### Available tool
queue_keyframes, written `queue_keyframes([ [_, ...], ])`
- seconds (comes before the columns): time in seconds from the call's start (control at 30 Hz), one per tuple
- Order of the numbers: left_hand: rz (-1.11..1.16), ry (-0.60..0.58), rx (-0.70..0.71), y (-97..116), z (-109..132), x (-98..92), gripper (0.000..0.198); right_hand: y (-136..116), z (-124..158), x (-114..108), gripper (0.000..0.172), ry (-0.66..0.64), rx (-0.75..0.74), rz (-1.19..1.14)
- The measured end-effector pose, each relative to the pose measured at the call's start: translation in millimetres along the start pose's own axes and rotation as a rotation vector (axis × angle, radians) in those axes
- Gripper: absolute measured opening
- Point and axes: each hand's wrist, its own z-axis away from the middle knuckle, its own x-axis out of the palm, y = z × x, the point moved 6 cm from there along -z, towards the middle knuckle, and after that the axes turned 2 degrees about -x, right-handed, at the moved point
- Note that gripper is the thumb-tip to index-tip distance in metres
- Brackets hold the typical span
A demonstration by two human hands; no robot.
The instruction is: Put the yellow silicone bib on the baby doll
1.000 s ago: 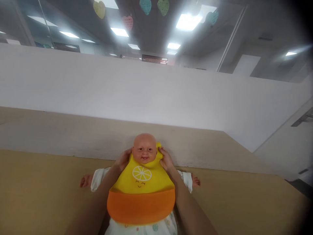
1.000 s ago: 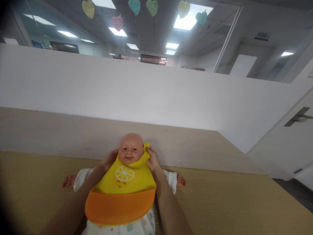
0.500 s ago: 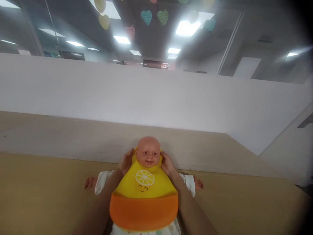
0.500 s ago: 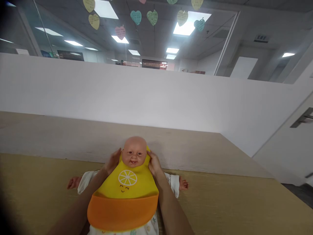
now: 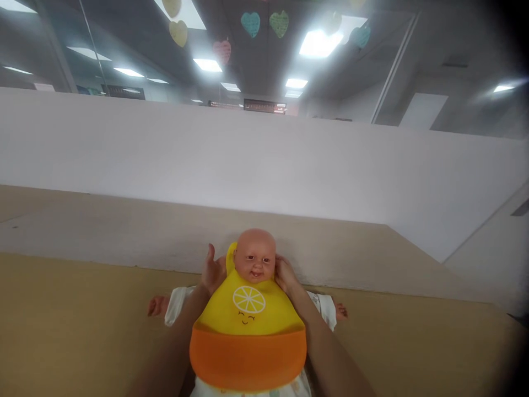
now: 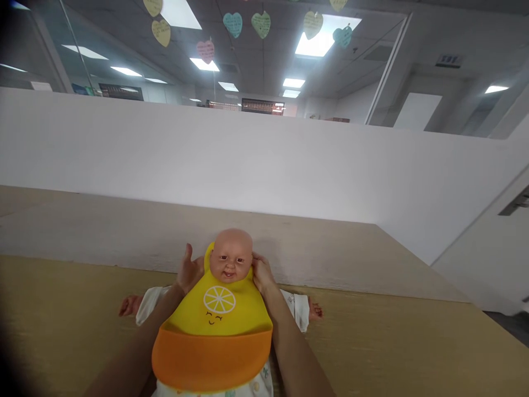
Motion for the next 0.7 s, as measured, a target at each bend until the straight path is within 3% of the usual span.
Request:
queue_keyframes([
  [0.1, 0.009, -0.025, -0.007, -2, -6, 1.6, 0.074, 2, 2, 5, 0.027, -0.099, 0.057, -0.065],
  [0.27, -0.071, 0.128, -0.094, -13, -15, -9.8, 0.045, 3, 7, 6, 0.024, -0.134, 0.101, -0.134],
  [0.4, -0.184, 0.185, -0.108, -17, -17, -15.0, 0.037, 3, 5, 7, 0.026, -0.164, 0.077, -0.157],
  [0.57, -0.275, 0.222, 0.001, -13, -19, -20.7, 0.037, -2, 7, 12, 0.026, -0.19, 0.042, -0.152],
  [0.7, -0.238, 0.227, 0.124, -5, -17, -24.4, 0.043, -2, 11, 13, 0.019, -0.141, 0.1, -0.151],
])
